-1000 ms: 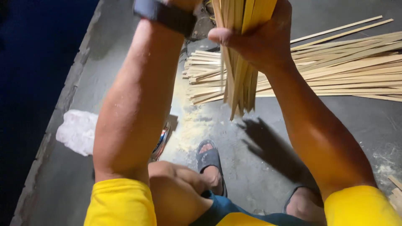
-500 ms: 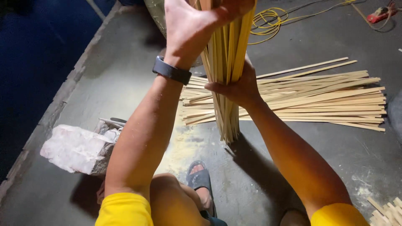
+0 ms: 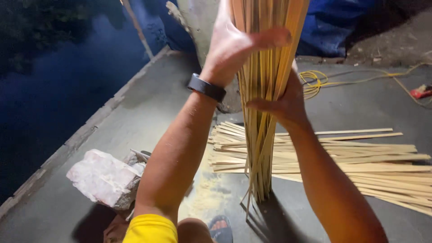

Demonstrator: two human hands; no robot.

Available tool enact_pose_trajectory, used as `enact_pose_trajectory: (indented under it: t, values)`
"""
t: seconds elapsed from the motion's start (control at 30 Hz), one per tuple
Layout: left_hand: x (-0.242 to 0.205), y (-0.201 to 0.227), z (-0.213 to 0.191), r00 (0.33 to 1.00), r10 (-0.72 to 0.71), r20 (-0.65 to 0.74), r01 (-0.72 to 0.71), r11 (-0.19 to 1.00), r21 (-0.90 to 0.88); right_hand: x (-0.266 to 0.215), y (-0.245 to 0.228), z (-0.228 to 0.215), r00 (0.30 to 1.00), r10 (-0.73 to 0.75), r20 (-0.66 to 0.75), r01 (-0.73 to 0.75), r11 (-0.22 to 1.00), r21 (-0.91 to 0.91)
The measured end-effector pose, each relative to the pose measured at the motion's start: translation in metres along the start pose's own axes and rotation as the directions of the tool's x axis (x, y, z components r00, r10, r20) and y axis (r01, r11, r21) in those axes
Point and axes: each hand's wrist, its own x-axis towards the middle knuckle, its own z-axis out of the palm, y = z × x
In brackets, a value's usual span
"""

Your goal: Feeding and sorting thin bamboo strips through a specialized cutting machine for processing.

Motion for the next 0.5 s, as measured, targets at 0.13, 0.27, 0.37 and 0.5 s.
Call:
enact_pose_trajectory:
  t: [0.13,0.27,0.37,0.5]
  values:
    - [-0.01,0.019,0.018,0.99,-0.078,-0.118,0.098,0.98,0.175,-0.005,0.006,0.026,0.994,-0.024,-0.103,0.006,0.986,-0.164]
    - [-0.024,0.003,0.012,0.957,-0.137,-0.256,0.191,0.962,0.197,-0.005,0.004,0.023,0.988,-0.017,-0.154,-0.044,0.924,-0.381]
    - [-0.059,-0.009,0.028,0.948,-0.218,-0.23,0.224,0.975,0.002,-0.002,-0.013,0.005,0.994,-0.1,-0.041,0.05,0.764,-0.643]
    - [-0.113,-0.026,0.03,0.922,-0.325,-0.21,0.272,0.931,-0.245,-0.006,-0.032,-0.057,0.99,0.138,0.032,-0.077,0.717,-0.693]
